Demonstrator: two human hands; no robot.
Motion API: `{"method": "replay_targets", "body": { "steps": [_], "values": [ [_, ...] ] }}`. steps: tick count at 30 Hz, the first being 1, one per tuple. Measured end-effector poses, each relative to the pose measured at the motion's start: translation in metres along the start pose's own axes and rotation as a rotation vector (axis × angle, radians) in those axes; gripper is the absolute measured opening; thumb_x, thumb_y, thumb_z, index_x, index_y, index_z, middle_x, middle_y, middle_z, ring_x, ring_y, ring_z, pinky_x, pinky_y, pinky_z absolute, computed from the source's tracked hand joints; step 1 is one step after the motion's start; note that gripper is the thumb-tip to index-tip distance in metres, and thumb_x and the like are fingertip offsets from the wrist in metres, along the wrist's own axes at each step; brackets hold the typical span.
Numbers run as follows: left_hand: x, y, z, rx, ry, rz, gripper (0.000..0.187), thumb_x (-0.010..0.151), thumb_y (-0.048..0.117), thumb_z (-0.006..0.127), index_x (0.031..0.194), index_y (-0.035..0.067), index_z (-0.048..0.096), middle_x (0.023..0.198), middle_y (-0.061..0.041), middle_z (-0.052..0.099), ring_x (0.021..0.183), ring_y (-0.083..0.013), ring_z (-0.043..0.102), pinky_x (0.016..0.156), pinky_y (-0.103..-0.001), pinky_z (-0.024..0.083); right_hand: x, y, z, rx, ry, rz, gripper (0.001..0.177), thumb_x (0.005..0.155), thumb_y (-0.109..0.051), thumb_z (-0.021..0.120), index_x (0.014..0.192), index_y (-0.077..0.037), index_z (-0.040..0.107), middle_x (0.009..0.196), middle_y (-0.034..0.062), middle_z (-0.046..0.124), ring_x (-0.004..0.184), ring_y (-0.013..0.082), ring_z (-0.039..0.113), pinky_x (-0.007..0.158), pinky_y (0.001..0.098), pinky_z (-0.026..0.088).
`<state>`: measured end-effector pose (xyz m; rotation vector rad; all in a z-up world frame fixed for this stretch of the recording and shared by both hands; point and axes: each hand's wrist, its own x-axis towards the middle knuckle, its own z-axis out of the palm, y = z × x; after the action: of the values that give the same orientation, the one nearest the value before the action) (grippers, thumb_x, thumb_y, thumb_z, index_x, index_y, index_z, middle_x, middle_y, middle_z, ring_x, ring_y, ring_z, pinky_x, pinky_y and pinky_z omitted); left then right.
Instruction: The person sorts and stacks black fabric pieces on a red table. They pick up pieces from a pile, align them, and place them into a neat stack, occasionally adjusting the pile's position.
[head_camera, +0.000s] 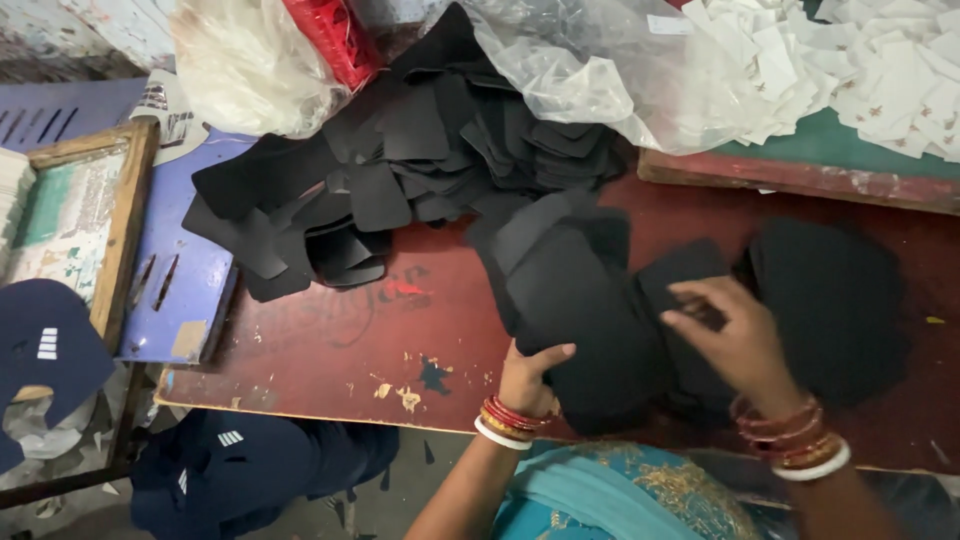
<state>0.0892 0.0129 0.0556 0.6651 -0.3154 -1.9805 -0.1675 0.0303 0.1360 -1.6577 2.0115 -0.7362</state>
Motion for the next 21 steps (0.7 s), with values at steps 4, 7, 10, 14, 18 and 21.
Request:
{"method": "replay_targets", "body": {
  "steps": [4, 7, 10, 14, 18, 21],
  "values": [
    [0.006, -0.012, 0.001, 0.051, -0.032, -0.018, 0.065, 0.078, -0.011, 0.071, 0.139, -0.002, 0.051, 0.135, -0.022, 0.062, 0.124, -0.0371, 0.062, 0.107, -0.049, 0.052, 0.001, -0.038, 0.003, 0.183, -0.007, -0.262, 0.045, 0.081, -0.025, 0.082, 0.121, -0.01, 0.07, 0.106, 0.0056, 0.068, 0.091, 0.017, 0.068, 0.079, 0.0297, 0.056],
    [0.007, -0.017, 0.002, 0.095, -0.064, -0.015, 0.061, 0.082, -0.01, 0.071, 0.14, -0.006, 0.052, 0.134, -0.023, 0.062, 0.122, -0.0362, 0.063, 0.106, -0.048, 0.052, 0.001, -0.055, 0.0, 0.081, 0.004, -0.238, 0.049, 0.074, -0.026, 0.086, 0.116, -0.007, 0.07, 0.099, 0.0065, 0.069, 0.081, 0.016, 0.067, 0.072, 0.0306, 0.055],
    [0.008, -0.016, 0.005, 0.063, -0.123, 0.013, 0.059, 0.086, -0.006, 0.071, 0.142, -0.008, 0.051, 0.136, -0.023, 0.061, 0.123, -0.0353, 0.062, 0.107, -0.047, 0.05, 0.003, -0.05, -0.006, -0.021, -0.001, -0.134, 0.041, 0.077, -0.023, 0.084, 0.113, -0.008, 0.071, 0.093, 0.006, 0.071, 0.078, 0.0158, 0.066, 0.07, 0.0303, 0.054],
    [0.01, -0.01, 0.012, 0.038, -0.021, -0.046, 0.061, 0.087, 0.004, 0.067, 0.145, -0.002, 0.048, 0.14, -0.02, 0.059, 0.128, -0.0339, 0.058, 0.11, -0.046, 0.046, 0.007, -0.045, -0.046, 0.158, -0.036, -0.06, 0.019, 0.084, -0.009, 0.07, 0.103, -0.009, 0.071, 0.101, 0.0024, 0.077, 0.077, 0.0153, 0.072, 0.069, 0.0303, 0.058],
    [0.012, -0.01, 0.013, 0.03, 0.065, -0.12, 0.062, 0.086, 0.008, 0.064, 0.145, 0.004, 0.048, 0.141, -0.017, 0.06, 0.129, -0.0329, 0.058, 0.11, -0.046, 0.044, 0.007, -0.054, -0.08, -0.177, 0.025, -0.479, 0.027, 0.077, 0.01, 0.056, 0.084, -0.012, 0.072, 0.105, 0.0028, 0.074, 0.101, 0.0195, 0.069, 0.081, 0.0348, 0.058],
    [0.017, -0.025, 0.003, -0.063, -0.062, -0.095, 0.054, 0.092, 0.008, 0.064, 0.143, -0.002, 0.05, 0.134, -0.021, 0.061, 0.122, -0.0354, 0.06, 0.106, -0.049, 0.046, 0.011, -0.068, -0.05, -0.357, -0.296, -0.973, 0.02, 0.062, 0.002, 0.064, 0.074, -0.012, 0.069, 0.109, 0.0033, 0.072, 0.11, 0.0313, 0.062, 0.094, 0.0503, 0.049]
  ]
}}
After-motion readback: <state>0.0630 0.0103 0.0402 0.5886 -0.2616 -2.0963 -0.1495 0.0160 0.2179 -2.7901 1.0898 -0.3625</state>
